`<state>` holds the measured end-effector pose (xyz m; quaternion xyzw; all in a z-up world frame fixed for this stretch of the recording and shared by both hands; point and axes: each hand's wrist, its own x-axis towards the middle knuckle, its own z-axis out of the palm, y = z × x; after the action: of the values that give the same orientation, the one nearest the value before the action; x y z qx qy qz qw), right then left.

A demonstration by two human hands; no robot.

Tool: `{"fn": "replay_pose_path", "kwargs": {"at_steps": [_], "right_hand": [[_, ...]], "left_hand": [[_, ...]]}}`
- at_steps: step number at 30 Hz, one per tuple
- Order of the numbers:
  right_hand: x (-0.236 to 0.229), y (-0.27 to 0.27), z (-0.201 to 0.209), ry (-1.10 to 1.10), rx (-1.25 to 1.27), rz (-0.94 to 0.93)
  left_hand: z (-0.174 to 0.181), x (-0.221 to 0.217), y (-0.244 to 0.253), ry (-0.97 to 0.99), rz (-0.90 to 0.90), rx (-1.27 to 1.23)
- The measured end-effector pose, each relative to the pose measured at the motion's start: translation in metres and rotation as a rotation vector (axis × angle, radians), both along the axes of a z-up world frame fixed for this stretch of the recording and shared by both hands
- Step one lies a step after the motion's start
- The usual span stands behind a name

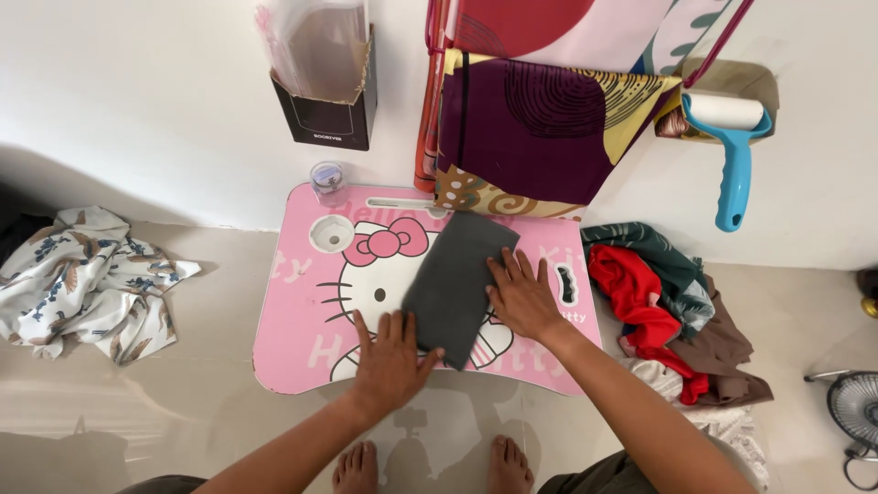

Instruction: Folding a grey cloth and using a lint roller to remove lint and hair from its surface.

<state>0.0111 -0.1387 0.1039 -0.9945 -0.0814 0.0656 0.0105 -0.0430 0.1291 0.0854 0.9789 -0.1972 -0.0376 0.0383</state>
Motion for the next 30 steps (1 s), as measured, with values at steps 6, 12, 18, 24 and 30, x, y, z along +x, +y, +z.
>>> {"fn": "replay_pose_path", "kwargs": {"at_steps": [6,12,18,24,30], "right_hand": [[-0.013,-0.001,-0.005,0.180,0.071,-0.056],[-0.018,-0.047,0.000,0.008,0.023,-0.122],[-0.055,-0.085,0.122,0.558,0.220,-0.376],[-0.058,-0.168,0.154,0.167,0.239,-0.868],[-0.041,-0.184,0.164,-0.830,0.918,-0.776]], "left_hand": [[-0.010,-0.026,-0.014,-0.119,-0.248,-0.112],[-0.079,-0.017,-0.025,-0.146,-0.589,-0.204],[-0.122,0.032,-0.050,-0.980,-0.534,-0.415],[-0.145,0.048,-0.071,-0.958,-0.463,-0.391],[-0.217,0.034,-0.057,-0.828,-0.338,-0.327]]}}
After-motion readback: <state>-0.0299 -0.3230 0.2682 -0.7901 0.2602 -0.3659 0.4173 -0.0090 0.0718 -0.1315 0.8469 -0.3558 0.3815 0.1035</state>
